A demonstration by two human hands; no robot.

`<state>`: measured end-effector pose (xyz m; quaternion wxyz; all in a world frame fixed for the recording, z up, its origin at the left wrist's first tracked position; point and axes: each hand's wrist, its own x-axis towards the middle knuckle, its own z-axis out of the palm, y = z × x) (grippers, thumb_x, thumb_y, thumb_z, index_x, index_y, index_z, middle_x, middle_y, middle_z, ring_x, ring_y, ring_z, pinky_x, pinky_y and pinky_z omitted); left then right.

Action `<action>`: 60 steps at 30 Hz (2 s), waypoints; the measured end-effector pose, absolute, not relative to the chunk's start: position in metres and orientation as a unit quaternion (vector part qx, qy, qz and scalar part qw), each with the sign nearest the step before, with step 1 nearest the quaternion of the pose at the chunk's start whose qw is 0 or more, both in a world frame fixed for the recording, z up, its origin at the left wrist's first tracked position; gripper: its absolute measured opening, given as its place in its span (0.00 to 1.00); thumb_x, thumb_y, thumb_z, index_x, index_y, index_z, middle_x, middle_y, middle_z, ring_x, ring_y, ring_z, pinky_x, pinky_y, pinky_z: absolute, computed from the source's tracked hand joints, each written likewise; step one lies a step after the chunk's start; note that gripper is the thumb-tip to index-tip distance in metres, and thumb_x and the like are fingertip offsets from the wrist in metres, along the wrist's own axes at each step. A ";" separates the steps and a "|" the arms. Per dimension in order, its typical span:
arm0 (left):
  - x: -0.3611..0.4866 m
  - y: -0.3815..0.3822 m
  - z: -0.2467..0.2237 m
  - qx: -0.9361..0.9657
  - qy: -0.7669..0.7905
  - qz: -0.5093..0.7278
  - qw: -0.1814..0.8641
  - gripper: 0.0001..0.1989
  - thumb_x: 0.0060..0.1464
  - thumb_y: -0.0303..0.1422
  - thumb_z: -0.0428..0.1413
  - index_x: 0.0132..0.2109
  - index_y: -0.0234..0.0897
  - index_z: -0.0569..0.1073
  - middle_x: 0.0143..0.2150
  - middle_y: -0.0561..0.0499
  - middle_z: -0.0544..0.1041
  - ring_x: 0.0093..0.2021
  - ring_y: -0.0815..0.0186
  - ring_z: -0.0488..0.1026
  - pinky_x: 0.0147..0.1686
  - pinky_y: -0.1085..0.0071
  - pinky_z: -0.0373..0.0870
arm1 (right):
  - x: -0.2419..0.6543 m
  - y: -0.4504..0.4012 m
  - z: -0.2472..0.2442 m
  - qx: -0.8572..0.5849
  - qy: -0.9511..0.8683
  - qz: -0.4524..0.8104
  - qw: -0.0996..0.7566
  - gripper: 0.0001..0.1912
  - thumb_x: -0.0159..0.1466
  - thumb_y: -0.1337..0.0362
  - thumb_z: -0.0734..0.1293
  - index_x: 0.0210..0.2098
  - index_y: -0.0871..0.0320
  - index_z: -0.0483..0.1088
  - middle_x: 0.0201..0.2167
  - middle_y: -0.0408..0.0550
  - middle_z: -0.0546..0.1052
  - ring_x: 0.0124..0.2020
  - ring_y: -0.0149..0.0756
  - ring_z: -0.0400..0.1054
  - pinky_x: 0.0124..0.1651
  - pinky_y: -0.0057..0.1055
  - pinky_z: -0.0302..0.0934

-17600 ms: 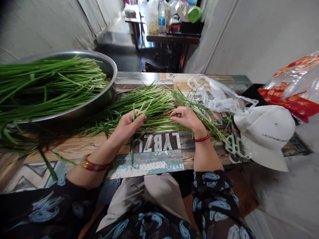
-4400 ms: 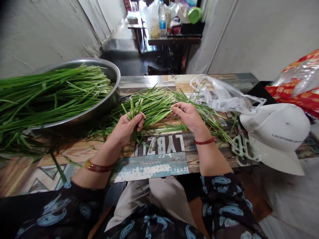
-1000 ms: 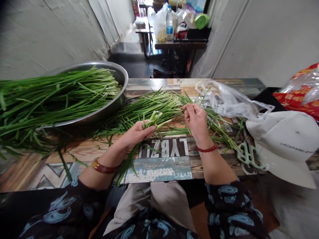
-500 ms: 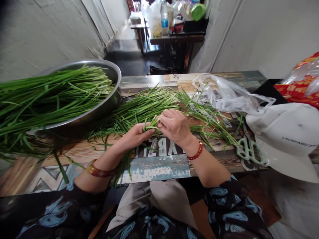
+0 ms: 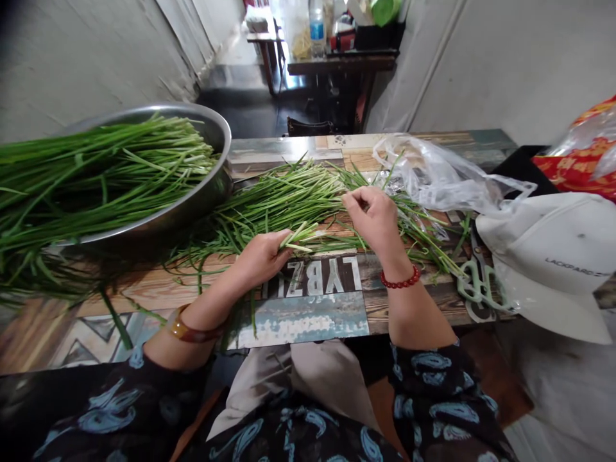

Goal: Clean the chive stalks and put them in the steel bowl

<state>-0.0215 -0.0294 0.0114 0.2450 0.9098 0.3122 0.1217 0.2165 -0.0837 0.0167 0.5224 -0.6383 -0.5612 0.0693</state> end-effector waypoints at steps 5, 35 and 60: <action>-0.021 -0.031 0.009 0.921 0.318 0.087 0.208 0.07 0.59 0.29 0.50 0.39 0.37 0.73 0.31 0.48 0.76 0.31 0.63 0.71 0.30 0.72 0.60 | 0.190 -0.087 0.024 -0.506 -0.727 0.125 0.448 0.07 0.63 0.57 0.68 0.39 0.51 0.76 0.38 0.47 0.79 0.41 0.40 0.71 0.48 0.39 0.63; -0.054 0.001 0.042 0.611 0.354 0.666 0.240 0.10 0.66 0.41 0.51 0.40 0.39 0.70 0.35 0.56 0.75 0.36 0.72 0.72 0.37 0.68 0.66 | 0.210 -0.090 0.016 -0.442 -0.790 0.336 0.258 0.10 0.66 0.61 0.66 0.36 0.52 0.80 0.35 0.44 0.82 0.37 0.33 0.75 0.41 0.29 0.66; -0.022 -0.016 0.017 0.559 0.387 0.449 0.580 0.14 0.53 0.43 0.59 0.34 0.36 0.70 0.16 0.63 0.53 0.16 0.76 0.47 0.16 0.75 0.44 | 0.222 -0.080 0.009 -0.550 -0.707 0.214 0.390 0.10 0.65 0.62 0.65 0.37 0.54 0.80 0.37 0.47 0.80 0.38 0.36 0.73 0.42 0.34 0.65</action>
